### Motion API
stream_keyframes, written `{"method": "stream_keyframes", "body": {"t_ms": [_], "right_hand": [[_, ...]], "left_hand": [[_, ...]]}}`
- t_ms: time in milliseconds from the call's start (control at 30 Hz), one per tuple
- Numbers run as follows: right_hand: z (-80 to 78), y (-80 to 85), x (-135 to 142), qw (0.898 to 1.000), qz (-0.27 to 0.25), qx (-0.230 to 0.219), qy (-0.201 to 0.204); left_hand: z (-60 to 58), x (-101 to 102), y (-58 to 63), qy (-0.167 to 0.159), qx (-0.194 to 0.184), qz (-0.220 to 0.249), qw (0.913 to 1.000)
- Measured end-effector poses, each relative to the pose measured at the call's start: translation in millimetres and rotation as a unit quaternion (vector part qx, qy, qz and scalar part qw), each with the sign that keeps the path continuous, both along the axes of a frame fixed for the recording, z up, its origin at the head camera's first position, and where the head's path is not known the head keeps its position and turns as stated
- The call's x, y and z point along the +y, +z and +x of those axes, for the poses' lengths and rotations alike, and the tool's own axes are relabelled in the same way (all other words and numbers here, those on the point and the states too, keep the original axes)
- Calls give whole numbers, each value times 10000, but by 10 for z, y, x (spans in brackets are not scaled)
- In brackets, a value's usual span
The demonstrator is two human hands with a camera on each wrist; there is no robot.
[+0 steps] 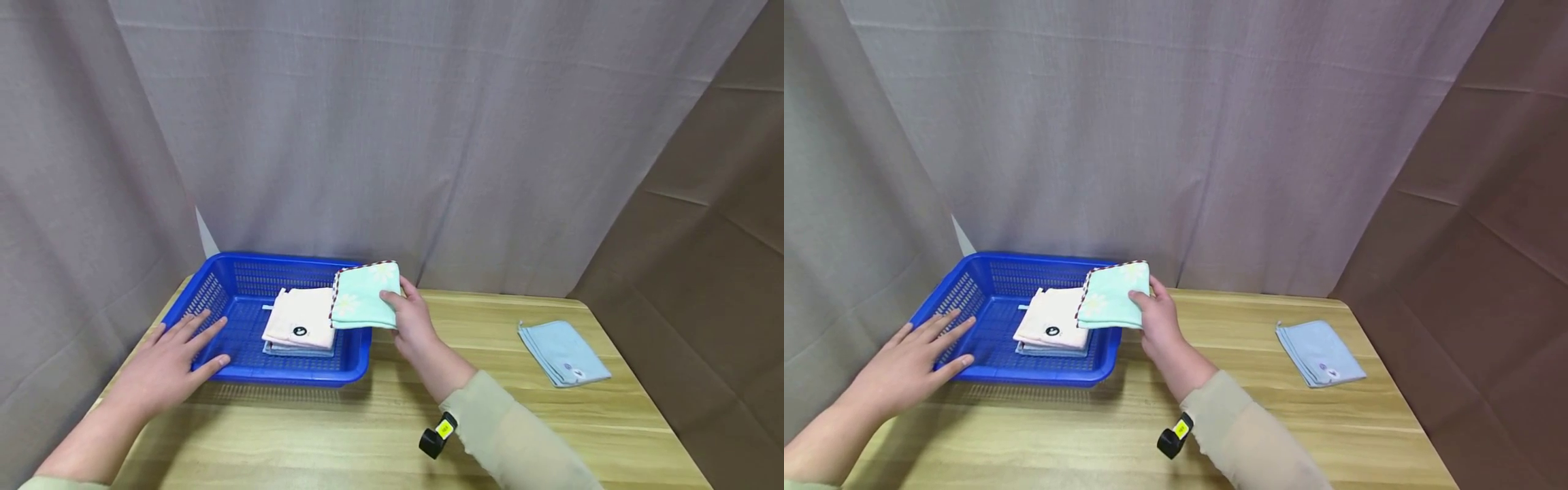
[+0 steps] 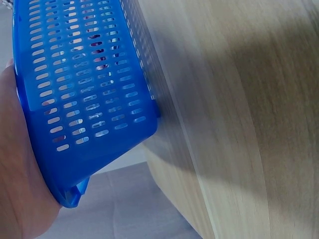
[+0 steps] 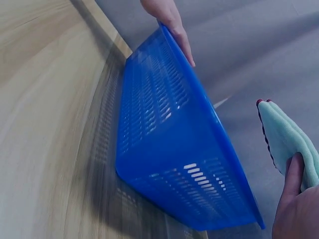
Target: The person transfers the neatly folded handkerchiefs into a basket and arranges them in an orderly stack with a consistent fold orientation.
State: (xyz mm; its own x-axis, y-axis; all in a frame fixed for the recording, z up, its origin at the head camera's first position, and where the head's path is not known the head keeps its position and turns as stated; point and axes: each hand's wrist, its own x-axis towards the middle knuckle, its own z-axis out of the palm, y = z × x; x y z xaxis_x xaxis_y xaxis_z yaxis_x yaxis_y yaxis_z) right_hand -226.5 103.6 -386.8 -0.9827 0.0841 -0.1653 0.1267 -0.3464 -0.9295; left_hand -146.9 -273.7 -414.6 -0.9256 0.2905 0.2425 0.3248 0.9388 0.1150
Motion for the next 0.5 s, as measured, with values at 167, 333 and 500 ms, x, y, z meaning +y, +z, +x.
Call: {"method": "stream_keyframes", "body": {"t_ms": [167, 333, 500], "right_hand": [[-17, 23, -127, 9999, 111, -36, 50], [-17, 40, -262, 9999, 21, -33, 145], [-14, 61, -380, 9997, -69, 16, 227]], "left_hand": [[-2, -11, -9, -16, 68, 17, 10000], [-9, -17, -27, -46, 92, 32, 9999], [-14, -11, -28, -38, 65, 43, 10000]]}}
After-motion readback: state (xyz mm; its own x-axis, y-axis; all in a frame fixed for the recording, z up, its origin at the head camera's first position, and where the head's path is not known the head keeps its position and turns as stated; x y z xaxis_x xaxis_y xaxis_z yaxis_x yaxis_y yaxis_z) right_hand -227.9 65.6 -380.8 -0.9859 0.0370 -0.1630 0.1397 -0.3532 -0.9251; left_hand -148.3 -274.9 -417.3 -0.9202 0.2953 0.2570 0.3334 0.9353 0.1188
